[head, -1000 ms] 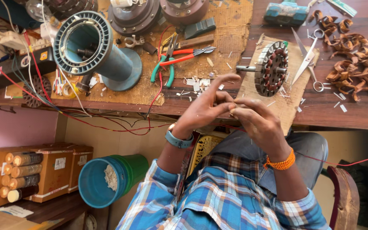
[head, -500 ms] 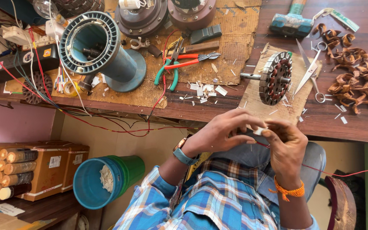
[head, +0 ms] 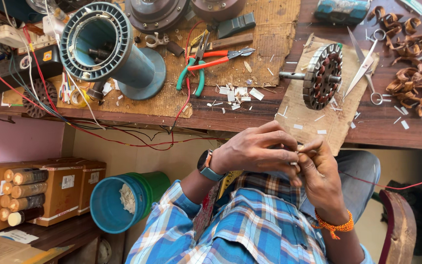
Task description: The person is repairing a motor rotor by inserting small white insulating pieces into the slots between copper windings. They use scissors to trim the insulating material and pliers to adjust the windings. The work is performed on a wooden workbench cluttered with tools and motor parts.
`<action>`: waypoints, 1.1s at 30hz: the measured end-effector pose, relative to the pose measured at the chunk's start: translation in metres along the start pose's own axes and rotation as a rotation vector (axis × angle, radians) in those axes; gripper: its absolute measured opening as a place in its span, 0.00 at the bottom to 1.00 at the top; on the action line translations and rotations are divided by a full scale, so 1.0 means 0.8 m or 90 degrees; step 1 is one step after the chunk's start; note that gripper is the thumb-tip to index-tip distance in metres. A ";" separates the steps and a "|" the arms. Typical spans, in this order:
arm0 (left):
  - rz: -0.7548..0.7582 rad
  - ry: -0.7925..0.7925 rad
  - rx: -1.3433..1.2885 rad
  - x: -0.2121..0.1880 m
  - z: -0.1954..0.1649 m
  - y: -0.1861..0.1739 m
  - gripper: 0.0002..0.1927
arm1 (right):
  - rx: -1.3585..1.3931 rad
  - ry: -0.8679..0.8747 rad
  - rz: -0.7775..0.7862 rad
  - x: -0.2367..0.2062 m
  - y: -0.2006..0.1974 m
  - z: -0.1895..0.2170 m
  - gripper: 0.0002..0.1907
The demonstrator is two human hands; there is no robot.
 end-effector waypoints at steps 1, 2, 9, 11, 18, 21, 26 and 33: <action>0.007 0.013 -0.002 0.000 -0.001 -0.002 0.20 | 0.032 0.021 0.009 -0.002 0.001 0.002 0.05; 0.013 0.024 -0.004 -0.001 -0.002 -0.004 0.19 | 0.064 0.042 0.017 -0.004 0.003 0.003 0.05; -0.077 0.055 0.043 0.000 -0.011 0.014 0.15 | -0.218 -0.160 -0.033 -0.017 0.018 0.007 0.04; -0.123 0.011 0.004 0.001 -0.013 0.023 0.14 | -0.295 -0.252 -0.083 -0.018 0.024 0.004 0.05; -0.274 -0.145 -0.094 0.005 -0.014 0.061 0.11 | -0.243 -0.386 -0.160 -0.009 0.023 -0.003 0.16; -0.290 -0.196 -0.146 0.002 -0.010 0.071 0.10 | -0.292 -0.360 -0.175 -0.012 0.017 0.003 0.14; -0.269 -0.208 -0.169 -0.001 -0.008 0.076 0.10 | -0.419 -0.338 -0.203 -0.008 0.010 0.014 0.07; -0.271 -0.226 -0.203 -0.003 -0.011 0.072 0.09 | -0.355 -0.299 -0.171 -0.012 0.007 0.011 0.05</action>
Point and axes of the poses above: each hand's wrist, its own x-axis towards the middle knuckle, its own y-axis out of the palm, z = x × y, the point moved 1 cm from there along x, towards the middle knuckle, and after that the axes turned 1 degree about -x, right-handed, at the moved point
